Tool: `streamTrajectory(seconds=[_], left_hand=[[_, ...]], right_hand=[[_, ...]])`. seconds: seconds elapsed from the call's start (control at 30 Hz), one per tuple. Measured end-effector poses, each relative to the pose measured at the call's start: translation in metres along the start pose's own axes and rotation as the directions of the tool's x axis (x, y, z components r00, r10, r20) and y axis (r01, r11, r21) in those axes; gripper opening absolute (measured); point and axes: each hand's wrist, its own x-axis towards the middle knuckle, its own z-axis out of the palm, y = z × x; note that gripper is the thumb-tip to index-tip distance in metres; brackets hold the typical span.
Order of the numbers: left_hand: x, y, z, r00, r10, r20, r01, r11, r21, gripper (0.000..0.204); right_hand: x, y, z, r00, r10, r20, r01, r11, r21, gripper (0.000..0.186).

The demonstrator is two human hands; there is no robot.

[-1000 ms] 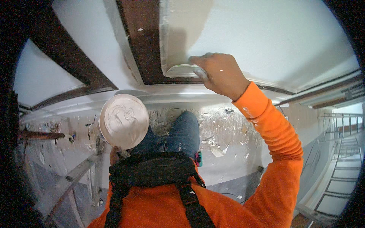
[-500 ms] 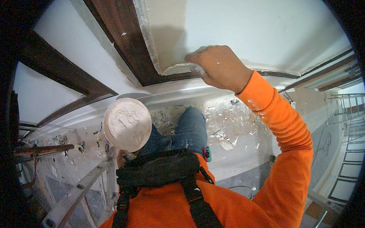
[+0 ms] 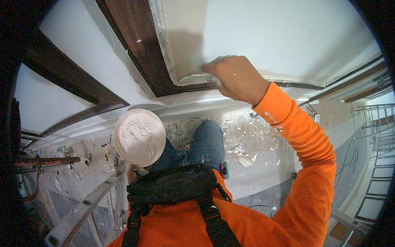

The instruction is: The person applies joint compound to a wall section using a spreading tool and a bucket, smoothing the surface with broad strokes.

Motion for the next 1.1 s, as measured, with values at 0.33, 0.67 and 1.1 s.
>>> streamTrajectory(seconds=[0.33, 0.67, 1.1], left_hand=[[0.015, 0.005, -0.012, 0.983, -0.147, -0.112, 0.137, 0.986, -0.091, 0.059], [-0.006, 0.015, 0.027, 1.000, -0.017, 0.008, 0.019, 0.989, -0.149, 0.057], [-0.008, 0.027, 0.038, 0.977, -0.169, -0.134, 0.162, 0.985, -0.061, 0.060]], right_hand=[[-0.002, -0.012, 0.001, 0.998, 0.059, -0.001, -0.059, 0.998, -0.017, 0.031], [-0.016, -0.009, -0.039, 0.998, 0.060, -0.036, -0.058, 0.997, 0.049, 0.033], [-0.004, -0.005, -0.001, 0.999, 0.038, 0.019, -0.039, 0.998, 0.048, 0.035]])
